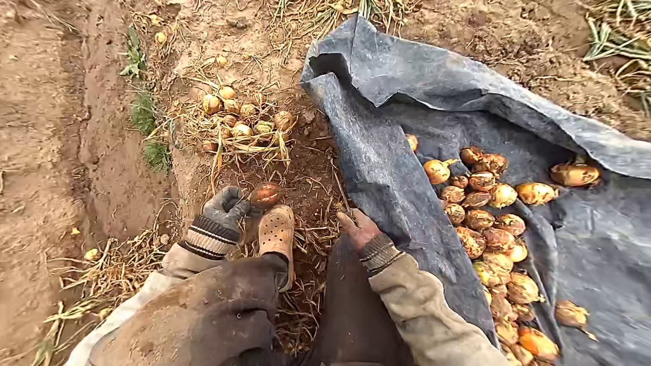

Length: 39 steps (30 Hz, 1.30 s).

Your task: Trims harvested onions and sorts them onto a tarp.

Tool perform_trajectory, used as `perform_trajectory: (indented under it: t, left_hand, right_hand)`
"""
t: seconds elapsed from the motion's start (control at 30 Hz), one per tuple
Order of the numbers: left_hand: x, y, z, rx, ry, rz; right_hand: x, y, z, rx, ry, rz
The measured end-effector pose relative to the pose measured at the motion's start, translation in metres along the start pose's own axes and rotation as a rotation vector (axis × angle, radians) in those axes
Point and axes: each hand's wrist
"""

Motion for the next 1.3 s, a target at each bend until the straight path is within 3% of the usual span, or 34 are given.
perform_trajectory:
  t: [0.07,0.17,0.3,0.4,0.53,0.6,0.67,0.73,0.8,0.9,0.97,1.07,1.17,1.3]
  left_hand:
    - [0.013,0.016,-0.031,0.060,-0.069,-0.041]
    - [0.042,0.051,-0.071,0.099,-0.308,-0.131]
    - [0.083,0.079,-0.101,0.076,-0.623,-0.641]
    - [0.127,0.090,-0.100,0.112,-0.713,-0.872]
    - [0.178,0.105,-0.120,0.252,-0.646,-0.816]
    - [0.188,0.111,-0.150,0.223,-0.519,-0.712]
    - [0.173,0.106,-0.199,0.155,-0.338,-0.677]
    - [0.140,0.095,-0.246,0.062,-0.214,-0.797]
    - [0.104,0.073,-0.287,-0.069,-0.148,-0.962]
    - [0.066,0.034,-0.338,-0.173,-0.107,-1.109]
    - [0.060,0.017,-0.357,-0.275,-0.086,-1.144]
    - [0.066,0.000,-0.373,-0.394,-0.014,-1.124]
    - [0.063,-0.010,-0.386,-0.494,0.027,-1.095]
    - [0.035,-0.010,-0.383,-0.584,-0.040,-1.174]
  right_hand:
    - [0.032,-0.011,-0.024,0.002,-0.177,-0.111]
    - [0.058,-0.037,-0.045,-0.071,-0.326,-0.305]
    - [0.051,-0.043,-0.049,-0.227,-0.046,-0.815]
    - [0.022,-0.041,-0.035,-0.160,0.162,-1.033]
    - [-0.016,-0.030,-0.008,-0.237,0.352,-1.139]
    - [-0.034,-0.022,0.011,-0.394,0.589,-1.117]
    - [-0.059,-0.016,0.031,-0.585,0.869,-1.061]
    - [-0.077,-0.013,0.042,-0.719,0.997,-1.042]
    - [-0.074,-0.020,0.042,-0.598,0.909,-1.054]
    - [-0.037,-0.033,0.012,-0.320,0.481,-1.145]
    - [-0.001,-0.034,-0.016,-0.175,0.180,-1.080]
    - [0.044,-0.026,-0.050,-0.015,-0.108,-0.833]
    - [0.060,-0.014,-0.066,0.101,-0.249,-0.708]
    - [0.045,-0.006,-0.078,0.167,-0.180,-0.775]
Point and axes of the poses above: each hand's wrist, its own z-axis away from the middle knuckle, its own x-axis out of the palm, y = z × x, and after that the axes turned 14 degrees about -y, right-handed
